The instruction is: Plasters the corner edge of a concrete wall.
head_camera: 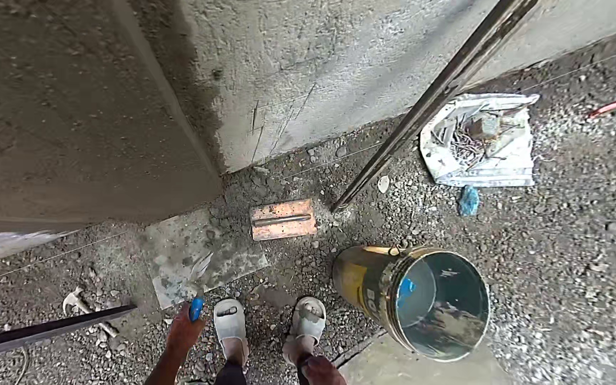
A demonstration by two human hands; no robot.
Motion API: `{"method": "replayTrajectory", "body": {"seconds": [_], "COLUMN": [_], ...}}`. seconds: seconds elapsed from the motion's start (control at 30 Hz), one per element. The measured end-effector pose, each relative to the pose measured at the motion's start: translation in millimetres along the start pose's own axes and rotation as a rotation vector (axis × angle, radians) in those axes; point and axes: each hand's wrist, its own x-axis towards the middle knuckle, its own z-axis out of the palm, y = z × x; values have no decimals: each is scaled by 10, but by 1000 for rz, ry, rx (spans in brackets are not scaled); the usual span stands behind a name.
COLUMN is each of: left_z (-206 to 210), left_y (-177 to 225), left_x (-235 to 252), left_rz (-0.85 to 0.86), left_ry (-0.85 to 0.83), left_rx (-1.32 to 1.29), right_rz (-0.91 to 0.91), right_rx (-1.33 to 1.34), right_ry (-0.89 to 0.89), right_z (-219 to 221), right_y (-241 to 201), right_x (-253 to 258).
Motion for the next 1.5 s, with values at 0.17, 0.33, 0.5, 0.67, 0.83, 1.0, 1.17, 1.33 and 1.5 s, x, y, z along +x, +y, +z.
{"method": "replayTrajectory", "body": {"seconds": [0.17, 0.33, 0.5, 0.67, 0.83, 1.0, 1.17, 1.33, 1.5], "left_z": [189, 526, 890, 1056, 1133, 1084, 1037, 926, 682], "left_y": [389, 1180, 1884, 2371, 2603, 2785, 2705, 2532, 2388], "left_x": [173, 431, 929, 1351, 1493, 1601, 1820, 2032, 2029], "left_rz": [-16, 15, 54, 58, 33, 38, 25, 64, 86], "left_ry": [-70, -10, 88, 206, 257, 259, 180, 114, 22], "left_rx": [-117, -608, -878, -966, -994, -1005, -971, -883, -804], "right_rz": [93, 38, 8, -77, -159, -312, -504, -555, -551], "right_rx": [371, 756, 1026, 1136, 1201, 1280, 1172, 923, 881], "right_ry": [22, 90, 207, 322, 490, 492, 284, 230, 225], "right_z": [-83, -299, -435, -515, -617, -861, -1020, -960, -765], "right_y": [-660, -1554, -2140, -2396, -2295, -1769, -1551, -1559, -1682], "right_x": [1183, 2522, 3466, 3850, 3697, 3674, 3828, 3801, 3710]}}
